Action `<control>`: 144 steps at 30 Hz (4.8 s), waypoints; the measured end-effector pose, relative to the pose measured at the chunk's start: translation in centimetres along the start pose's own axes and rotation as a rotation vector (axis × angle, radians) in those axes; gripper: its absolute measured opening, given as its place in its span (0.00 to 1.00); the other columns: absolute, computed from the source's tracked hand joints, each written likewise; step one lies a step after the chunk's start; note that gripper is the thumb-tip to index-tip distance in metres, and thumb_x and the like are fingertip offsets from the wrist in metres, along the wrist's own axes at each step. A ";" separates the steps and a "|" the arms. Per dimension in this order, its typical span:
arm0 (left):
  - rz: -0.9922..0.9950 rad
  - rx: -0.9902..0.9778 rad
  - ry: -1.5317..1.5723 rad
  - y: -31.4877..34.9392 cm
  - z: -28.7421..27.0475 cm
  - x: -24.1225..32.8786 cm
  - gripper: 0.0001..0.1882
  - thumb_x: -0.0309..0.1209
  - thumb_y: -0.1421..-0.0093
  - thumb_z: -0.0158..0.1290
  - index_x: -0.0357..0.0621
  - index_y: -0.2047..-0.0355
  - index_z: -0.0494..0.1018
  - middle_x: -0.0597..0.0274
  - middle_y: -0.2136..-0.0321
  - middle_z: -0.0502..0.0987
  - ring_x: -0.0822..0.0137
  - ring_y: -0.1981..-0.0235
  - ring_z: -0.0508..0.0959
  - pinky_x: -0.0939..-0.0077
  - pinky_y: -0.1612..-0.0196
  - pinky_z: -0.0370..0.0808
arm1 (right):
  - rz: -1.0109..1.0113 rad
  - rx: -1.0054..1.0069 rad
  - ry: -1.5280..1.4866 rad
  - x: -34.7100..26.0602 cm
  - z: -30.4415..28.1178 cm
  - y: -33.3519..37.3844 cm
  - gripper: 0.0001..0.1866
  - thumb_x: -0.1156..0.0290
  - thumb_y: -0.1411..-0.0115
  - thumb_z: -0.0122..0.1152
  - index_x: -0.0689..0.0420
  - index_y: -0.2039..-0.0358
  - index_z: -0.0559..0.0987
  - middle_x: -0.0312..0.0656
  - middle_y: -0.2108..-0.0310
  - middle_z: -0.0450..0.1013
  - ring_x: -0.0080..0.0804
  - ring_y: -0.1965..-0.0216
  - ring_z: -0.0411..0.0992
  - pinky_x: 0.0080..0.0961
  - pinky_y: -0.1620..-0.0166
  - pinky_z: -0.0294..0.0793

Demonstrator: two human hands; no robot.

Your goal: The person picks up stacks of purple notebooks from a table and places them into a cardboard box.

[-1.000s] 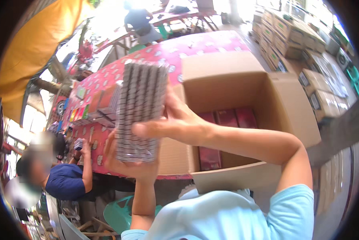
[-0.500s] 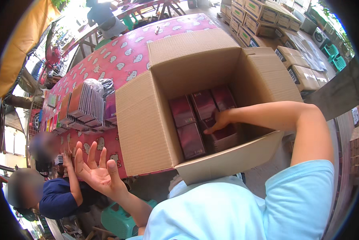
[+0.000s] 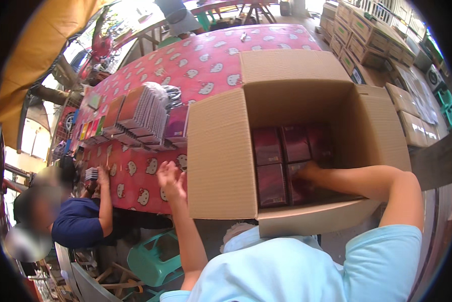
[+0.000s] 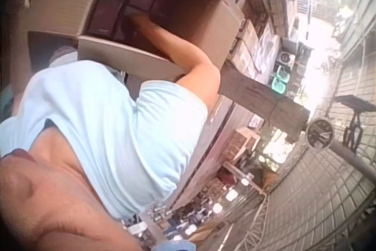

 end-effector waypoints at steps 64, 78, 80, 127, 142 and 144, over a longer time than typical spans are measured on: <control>0.250 0.092 0.169 -0.9 0.6 9.5 0.33 0.33 0.41 0.61 0.44 0.39 0.59 0.59 0.41 0.61 0.63 0.43 0.66 0.59 0.44 0.65 | -0.559 -0.269 1.740 -7.6 -3.7 6.8 0.15 0.64 0.46 0.58 0.60 0.62 0.82 0.57 0.65 0.78 0.50 0.60 0.78 0.43 0.58 0.78; 0.107 0.294 0.130 -18.5 4.4 12.2 0.39 0.44 0.53 0.69 0.20 0.52 0.70 0.39 0.50 0.73 0.55 0.49 0.73 0.61 0.43 0.68 | -0.291 -0.093 1.414 -18.6 -8.6 12.4 0.37 0.30 0.50 0.58 0.58 0.69 0.84 0.52 0.68 0.80 0.49 0.60 0.78 0.41 0.54 0.76; 0.086 0.334 0.029 -16.2 4.6 12.1 0.39 0.43 0.53 0.70 0.20 0.51 0.69 0.41 0.51 0.73 0.56 0.50 0.73 0.63 0.45 0.69 | -0.351 -0.096 1.392 -19.3 -7.6 13.7 0.36 0.32 0.50 0.60 0.60 0.70 0.83 0.52 0.69 0.79 0.48 0.60 0.78 0.40 0.55 0.76; 0.378 0.508 -0.673 -11.4 5.7 -10.3 0.54 0.38 0.59 0.72 0.37 0.37 0.54 0.45 0.48 0.67 0.45 0.47 0.69 0.51 0.46 0.69 | -0.675 0.661 0.388 -15.1 5.4 0.3 0.48 0.37 0.45 0.58 0.70 0.44 0.60 0.66 0.40 0.57 0.63 0.40 0.59 0.55 0.47 0.66; 0.906 0.112 -0.210 4.0 3.1 16.2 0.45 0.24 0.53 0.70 0.40 0.37 0.58 0.57 0.47 0.63 0.62 0.45 0.67 0.66 0.43 0.70 | -1.014 0.081 0.274 -29.9 -2.5 18.1 0.26 0.54 0.40 0.63 0.60 0.49 0.77 0.49 0.58 0.79 0.34 0.56 0.77 0.32 0.52 0.76; 0.909 0.028 -0.164 7.6 5.2 17.8 0.46 0.26 0.53 0.70 0.38 0.37 0.56 0.57 0.45 0.61 0.61 0.44 0.67 0.65 0.42 0.70 | -1.096 -0.320 -0.135 -30.5 -0.6 21.3 0.37 0.44 0.40 0.59 0.52 0.37 0.67 0.45 0.49 0.72 0.30 0.53 0.72 0.33 0.48 0.75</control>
Point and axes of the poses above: each hand's wrist, its own y-axis away from the middle knuckle, its own z-axis out of the palm, x = y × z, the point moved 3 cm from there along -y, towards the middle knuckle
